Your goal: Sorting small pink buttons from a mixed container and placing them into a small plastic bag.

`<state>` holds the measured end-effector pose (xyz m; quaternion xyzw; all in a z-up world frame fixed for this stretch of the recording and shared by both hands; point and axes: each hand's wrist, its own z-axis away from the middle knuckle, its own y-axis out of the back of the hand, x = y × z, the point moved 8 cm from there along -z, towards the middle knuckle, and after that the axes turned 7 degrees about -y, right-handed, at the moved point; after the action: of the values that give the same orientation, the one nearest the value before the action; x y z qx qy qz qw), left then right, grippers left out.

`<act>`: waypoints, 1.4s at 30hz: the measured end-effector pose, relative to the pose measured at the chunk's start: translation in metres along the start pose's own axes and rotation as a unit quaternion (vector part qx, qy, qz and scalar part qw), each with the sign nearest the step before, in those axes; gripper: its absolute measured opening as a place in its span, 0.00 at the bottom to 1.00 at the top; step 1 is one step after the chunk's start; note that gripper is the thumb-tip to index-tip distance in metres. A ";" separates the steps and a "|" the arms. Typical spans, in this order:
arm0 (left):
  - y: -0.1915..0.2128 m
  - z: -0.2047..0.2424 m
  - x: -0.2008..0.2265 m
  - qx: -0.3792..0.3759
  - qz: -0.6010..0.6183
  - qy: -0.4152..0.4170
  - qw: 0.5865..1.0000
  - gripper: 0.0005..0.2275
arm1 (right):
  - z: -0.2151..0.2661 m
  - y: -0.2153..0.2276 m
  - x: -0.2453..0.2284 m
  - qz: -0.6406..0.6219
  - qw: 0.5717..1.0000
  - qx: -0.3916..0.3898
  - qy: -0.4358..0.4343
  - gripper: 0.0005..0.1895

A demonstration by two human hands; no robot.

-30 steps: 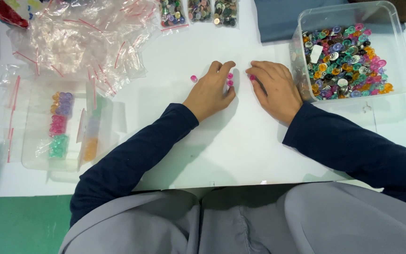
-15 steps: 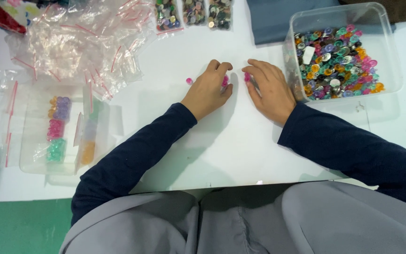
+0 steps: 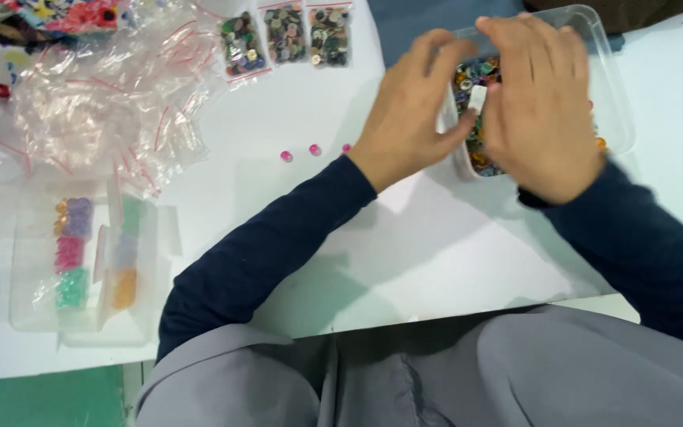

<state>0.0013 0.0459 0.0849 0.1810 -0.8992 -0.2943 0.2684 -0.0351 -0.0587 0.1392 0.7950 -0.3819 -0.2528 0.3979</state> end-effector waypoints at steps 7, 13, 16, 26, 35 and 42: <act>-0.123 -0.008 -0.015 -0.260 -0.077 -0.012 0.962 0.50 | 0.056 -0.077 0.124 0.131 0.929 -0.344 -0.045 0.56; -0.161 -0.015 -0.020 -0.427 -0.177 0.054 0.885 0.61 | 0.067 -0.082 0.144 0.052 0.859 -0.467 -0.204 0.73; -0.162 -0.010 -0.019 -0.444 -0.248 0.058 0.859 0.59 | 0.065 -0.083 0.137 0.035 0.839 -0.482 -0.250 0.76; -0.174 -0.011 -0.024 -0.377 -0.287 0.042 0.880 0.46 | 0.067 -0.090 0.128 0.067 0.798 -0.506 -0.319 0.75; -0.167 -0.011 -0.025 -0.381 -0.195 0.078 0.900 0.34 | 0.072 -0.094 0.127 0.055 0.804 -0.493 -0.327 0.68; -0.151 -0.017 -0.018 -0.338 -0.114 0.060 0.932 0.28 | 0.070 -0.103 0.139 -0.015 0.846 -0.454 -0.281 0.64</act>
<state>0.0506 -0.0680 -0.0051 0.1978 -0.7018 -0.5983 0.3322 0.0384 -0.1618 0.0017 0.4262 -0.3083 -0.6163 0.5861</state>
